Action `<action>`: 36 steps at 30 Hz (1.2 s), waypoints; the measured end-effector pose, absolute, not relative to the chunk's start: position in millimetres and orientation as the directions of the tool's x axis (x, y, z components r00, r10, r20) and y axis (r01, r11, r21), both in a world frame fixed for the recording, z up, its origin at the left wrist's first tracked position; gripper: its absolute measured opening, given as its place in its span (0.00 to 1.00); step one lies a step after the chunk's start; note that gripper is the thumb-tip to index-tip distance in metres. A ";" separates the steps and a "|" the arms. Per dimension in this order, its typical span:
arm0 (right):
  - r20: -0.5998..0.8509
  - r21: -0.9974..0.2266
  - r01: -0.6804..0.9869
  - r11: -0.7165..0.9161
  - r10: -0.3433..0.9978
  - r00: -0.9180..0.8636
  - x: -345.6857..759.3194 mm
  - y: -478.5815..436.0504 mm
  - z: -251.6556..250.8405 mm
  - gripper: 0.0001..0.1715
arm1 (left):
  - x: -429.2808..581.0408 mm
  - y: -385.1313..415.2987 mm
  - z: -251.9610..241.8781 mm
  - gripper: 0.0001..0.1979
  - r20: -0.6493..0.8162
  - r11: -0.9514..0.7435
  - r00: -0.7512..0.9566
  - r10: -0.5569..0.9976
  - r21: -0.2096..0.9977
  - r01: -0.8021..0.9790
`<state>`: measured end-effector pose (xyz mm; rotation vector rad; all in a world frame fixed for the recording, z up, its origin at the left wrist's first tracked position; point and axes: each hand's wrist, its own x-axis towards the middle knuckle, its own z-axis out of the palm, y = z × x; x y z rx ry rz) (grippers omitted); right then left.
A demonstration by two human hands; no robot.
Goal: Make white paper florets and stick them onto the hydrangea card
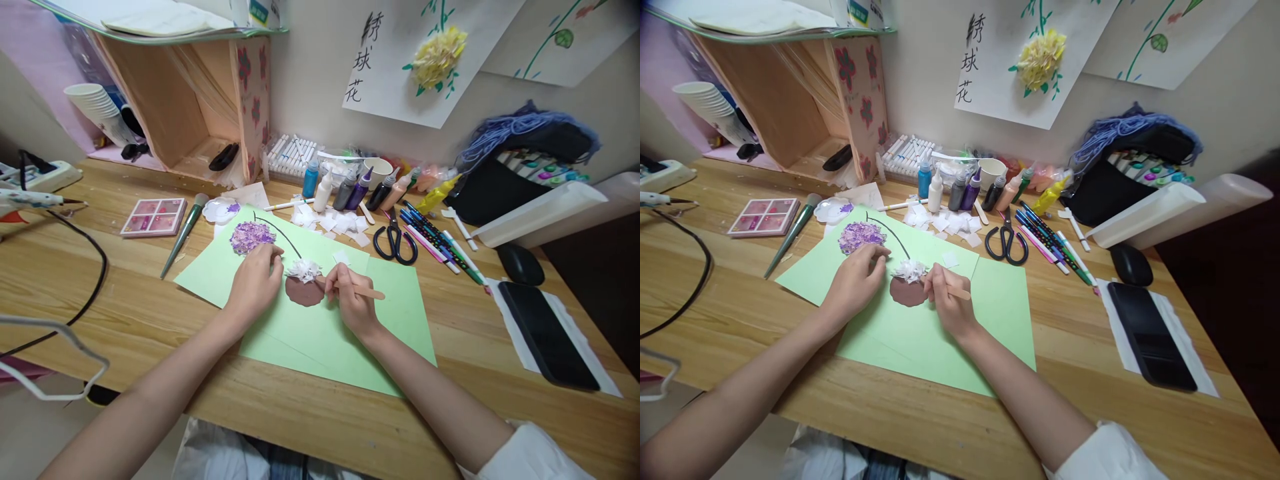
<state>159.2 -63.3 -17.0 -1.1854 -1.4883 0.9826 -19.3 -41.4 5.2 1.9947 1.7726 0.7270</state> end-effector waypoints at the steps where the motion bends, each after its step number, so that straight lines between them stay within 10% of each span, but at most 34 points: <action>1: 0.194 -0.954 0.217 0.206 0.978 -0.077 159.1 -63.3 -16.7 0.28 | -19.5 -41.3 5.5 0.11 0.132 -0.139 0.075 0.988 0.588 0.797; 25: 0.192 -0.975 0.132 0.180 0.978 0.084 161.6 -54.7 -14.3 0.30 | -20.5 -41.4 6.3 0.10 0.128 -0.140 0.077 0.989 0.612 0.778; 29: 0.316 -0.939 0.233 0.253 0.901 0.297 178.1 -47.4 -11.4 0.23 | -21.3 -40.9 6.6 0.10 0.130 -0.139 0.074 0.989 0.621 0.771; 36: 0.457 -0.694 0.640 0.330 0.889 0.038 191.7 -36.9 -17.3 0.11 | -23.0 -41.2 7.5 0.10 0.111 -0.120 0.063 0.992 0.649 0.751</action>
